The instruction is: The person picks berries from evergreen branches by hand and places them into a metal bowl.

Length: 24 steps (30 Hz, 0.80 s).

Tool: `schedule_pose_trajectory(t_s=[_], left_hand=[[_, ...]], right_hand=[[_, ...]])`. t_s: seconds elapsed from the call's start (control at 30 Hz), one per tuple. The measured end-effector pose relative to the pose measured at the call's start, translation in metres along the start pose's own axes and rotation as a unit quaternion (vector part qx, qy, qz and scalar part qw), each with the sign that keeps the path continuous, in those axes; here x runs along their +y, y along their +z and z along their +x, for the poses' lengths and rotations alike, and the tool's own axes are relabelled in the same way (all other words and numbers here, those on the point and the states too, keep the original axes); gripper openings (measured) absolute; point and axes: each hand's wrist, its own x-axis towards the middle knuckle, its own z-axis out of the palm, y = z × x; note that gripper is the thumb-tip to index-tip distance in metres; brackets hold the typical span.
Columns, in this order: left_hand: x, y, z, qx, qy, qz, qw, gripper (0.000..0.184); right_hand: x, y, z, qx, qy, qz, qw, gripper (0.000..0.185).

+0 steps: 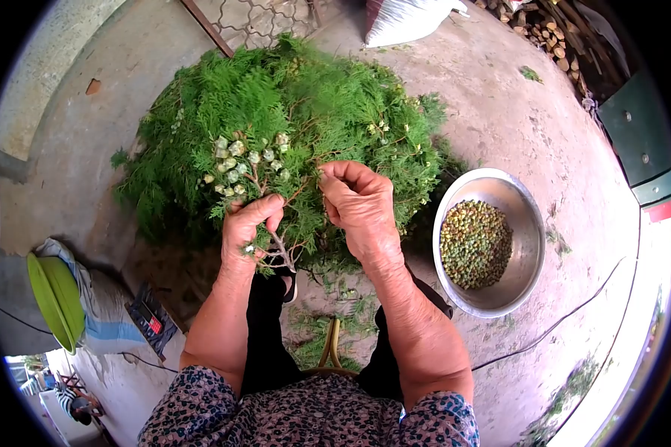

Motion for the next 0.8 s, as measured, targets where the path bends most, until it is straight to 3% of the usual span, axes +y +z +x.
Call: schedule_pose_trajectory(t_s=[0.1, 0.17, 0.2, 0.3, 0.43, 0.5, 0.6, 0.7, 0.73, 0.8], left_hand=[[-0.004, -0.002, -0.001, -0.018, -0.016, -0.012, 1.0, 0.021], [-0.007, -0.008, -0.003, -0.018, 0.015, -0.036, 0.999, 0.02], [-0.001, -0.01, -0.005, -0.008, -0.028, -0.046, 0.999, 0.019], [-0.006, -0.013, -0.002, 0.0, -0.007, -0.048, 0.999, 0.02], [-0.005, -0.012, 0.001, -0.007, -0.002, -0.058, 0.998, 0.021], [0.002, -0.007, -0.002, 0.004, -0.036, -0.05, 0.998, 0.022], [0.002, -0.008, -0.003, -0.004, -0.058, -0.03, 0.998, 0.022], [0.001, -0.005, -0.002, -0.008, -0.055, 0.004, 0.998, 0.023], [0.0, -0.003, -0.002, -0.004, -0.05, 0.023, 0.998, 0.023], [0.003, 0.0, -0.002, 0.018, -0.072, -0.009, 0.997, 0.023]], right_hand=[[0.0, 0.003, 0.001, 0.057, -0.042, -0.049, 0.996, 0.01], [-0.01, 0.0, 0.008, 0.165, -0.106, -0.107, 0.975, 0.008], [-0.015, -0.011, 0.014, 0.122, -0.098, -0.034, 0.987, 0.008], [-0.011, -0.016, 0.011, -0.009, -0.003, 0.133, 0.991, 0.011], [-0.009, -0.012, 0.012, -0.071, 0.058, 0.221, 0.971, 0.013], [-0.009, -0.009, 0.011, -0.079, 0.058, 0.204, 0.974, 0.016], [-0.007, -0.007, 0.004, -0.106, 0.142, 0.093, 0.98, 0.028], [-0.009, 0.002, -0.002, -0.06, 0.152, 0.076, 0.984, 0.027], [-0.01, -0.001, -0.001, -0.105, 0.145, 0.085, 0.98, 0.025], [-0.008, -0.001, 0.0, -0.086, 0.108, 0.05, 0.989, 0.022]])
